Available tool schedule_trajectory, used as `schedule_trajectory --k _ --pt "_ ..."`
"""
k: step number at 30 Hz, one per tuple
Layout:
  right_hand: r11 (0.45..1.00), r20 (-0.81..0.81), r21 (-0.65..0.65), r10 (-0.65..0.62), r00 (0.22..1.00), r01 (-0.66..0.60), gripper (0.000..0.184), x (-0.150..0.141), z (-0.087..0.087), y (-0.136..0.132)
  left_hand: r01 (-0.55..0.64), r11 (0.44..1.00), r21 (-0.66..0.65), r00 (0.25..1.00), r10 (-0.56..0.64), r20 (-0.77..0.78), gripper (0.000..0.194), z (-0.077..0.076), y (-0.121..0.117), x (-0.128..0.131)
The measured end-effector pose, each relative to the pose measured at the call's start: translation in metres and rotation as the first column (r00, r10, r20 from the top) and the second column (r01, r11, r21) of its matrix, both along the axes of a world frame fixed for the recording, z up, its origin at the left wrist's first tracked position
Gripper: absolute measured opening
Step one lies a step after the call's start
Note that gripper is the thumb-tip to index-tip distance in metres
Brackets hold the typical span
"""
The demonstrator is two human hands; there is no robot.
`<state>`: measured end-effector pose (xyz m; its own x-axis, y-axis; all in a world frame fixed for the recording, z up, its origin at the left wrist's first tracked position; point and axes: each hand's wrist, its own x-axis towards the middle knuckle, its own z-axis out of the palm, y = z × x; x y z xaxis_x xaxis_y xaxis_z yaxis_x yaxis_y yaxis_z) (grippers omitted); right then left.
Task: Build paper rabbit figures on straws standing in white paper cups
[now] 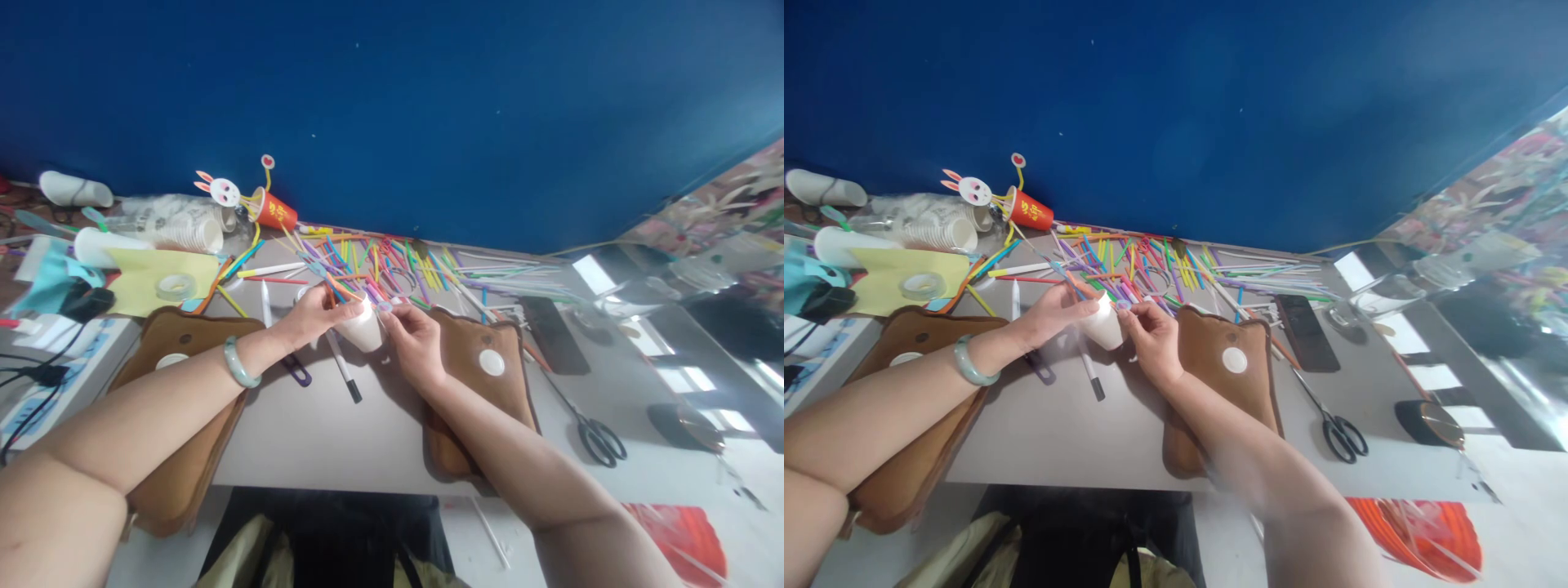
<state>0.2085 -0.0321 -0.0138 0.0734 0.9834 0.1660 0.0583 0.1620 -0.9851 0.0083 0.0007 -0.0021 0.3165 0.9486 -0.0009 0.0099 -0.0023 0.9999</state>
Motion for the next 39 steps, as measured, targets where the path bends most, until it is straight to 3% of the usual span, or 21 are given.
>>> schedule_trajectory --k 6,15,22,29,39 --pt "0.999 0.044 0.041 -0.025 0.999 0.023 0.041 0.000 0.001 0.000 0.026 0.999 0.044 0.999 -0.024 -0.046 0.049 -0.006 0.002 -0.002" --pt "0.999 0.030 0.026 -0.020 0.999 0.019 0.039 -0.002 0.003 0.000 0.000 1.000 0.030 0.996 0.003 -0.095 0.054 0.002 -0.002 0.000" --pt "1.000 0.011 -0.027 -0.015 1.000 0.015 0.038 -0.003 0.002 0.000 -0.021 0.999 -0.040 1.000 0.022 0.014 0.054 0.004 -0.003 0.003" --pt "0.999 0.013 -0.027 0.047 0.999 -0.047 0.038 -0.001 0.002 0.000 -0.087 0.991 -0.100 0.996 0.089 0.016 0.058 0.003 0.000 0.000" --pt "0.994 -0.031 -0.084 0.063 0.998 -0.065 0.047 -0.003 0.003 -0.002 -0.094 0.992 0.085 0.977 0.108 -0.183 0.056 0.006 -0.003 -0.003"
